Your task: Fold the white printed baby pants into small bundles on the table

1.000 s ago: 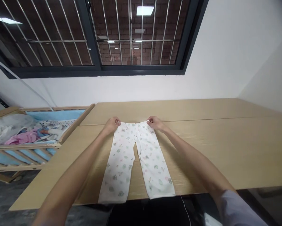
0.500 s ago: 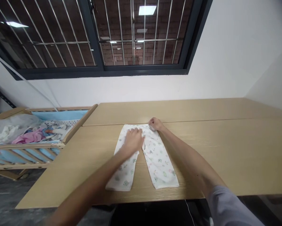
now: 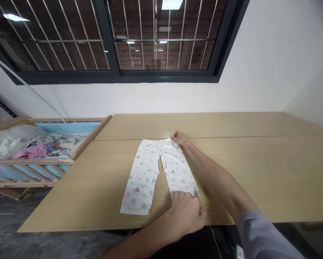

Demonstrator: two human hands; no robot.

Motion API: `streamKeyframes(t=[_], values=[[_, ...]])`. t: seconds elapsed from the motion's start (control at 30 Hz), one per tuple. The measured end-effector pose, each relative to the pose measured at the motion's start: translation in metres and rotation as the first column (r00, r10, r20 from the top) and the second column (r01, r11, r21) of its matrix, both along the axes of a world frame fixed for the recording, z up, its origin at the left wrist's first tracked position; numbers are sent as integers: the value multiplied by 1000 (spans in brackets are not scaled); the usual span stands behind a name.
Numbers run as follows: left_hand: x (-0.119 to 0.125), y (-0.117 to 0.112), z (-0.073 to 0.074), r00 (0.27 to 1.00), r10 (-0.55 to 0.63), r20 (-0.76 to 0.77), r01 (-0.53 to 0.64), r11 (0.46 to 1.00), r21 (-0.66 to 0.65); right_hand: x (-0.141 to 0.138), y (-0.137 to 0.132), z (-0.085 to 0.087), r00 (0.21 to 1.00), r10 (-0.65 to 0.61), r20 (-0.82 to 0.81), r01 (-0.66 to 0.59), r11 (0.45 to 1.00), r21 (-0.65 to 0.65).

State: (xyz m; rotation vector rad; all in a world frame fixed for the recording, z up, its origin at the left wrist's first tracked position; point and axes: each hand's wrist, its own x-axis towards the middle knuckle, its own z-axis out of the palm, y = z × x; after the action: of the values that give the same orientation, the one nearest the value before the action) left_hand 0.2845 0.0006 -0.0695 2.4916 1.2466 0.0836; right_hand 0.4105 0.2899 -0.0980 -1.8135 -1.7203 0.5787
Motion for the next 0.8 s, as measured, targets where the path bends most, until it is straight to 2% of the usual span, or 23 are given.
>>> streamKeyframes(t=[0.07,0.13,0.23,0.37,0.47,0.63,0.8], values=[[-15,-2,5,990,76,116,-74,997,-20,-4,0,11,1000,13,-26,-12,1000,9],[-33,-6,11,949,180,257,-164,983,-84,-11,1,23,998,33,-54,-32,999,16],[-65,-14,18,834,350,427,-265,932,-248,-29,4,38,994,65,-82,-63,998,30],[-106,-27,21,679,546,490,-381,833,-401,-65,10,48,992,103,-75,-99,993,57],[-134,-38,15,619,623,478,-471,782,-409,-96,13,43,993,112,-32,-109,991,76],[-166,-47,-5,543,712,445,-543,702,-461,-145,11,22,991,106,84,-113,990,85],[-183,-47,-18,531,741,411,-588,671,-451,-174,11,9,977,128,170,-141,988,69]])
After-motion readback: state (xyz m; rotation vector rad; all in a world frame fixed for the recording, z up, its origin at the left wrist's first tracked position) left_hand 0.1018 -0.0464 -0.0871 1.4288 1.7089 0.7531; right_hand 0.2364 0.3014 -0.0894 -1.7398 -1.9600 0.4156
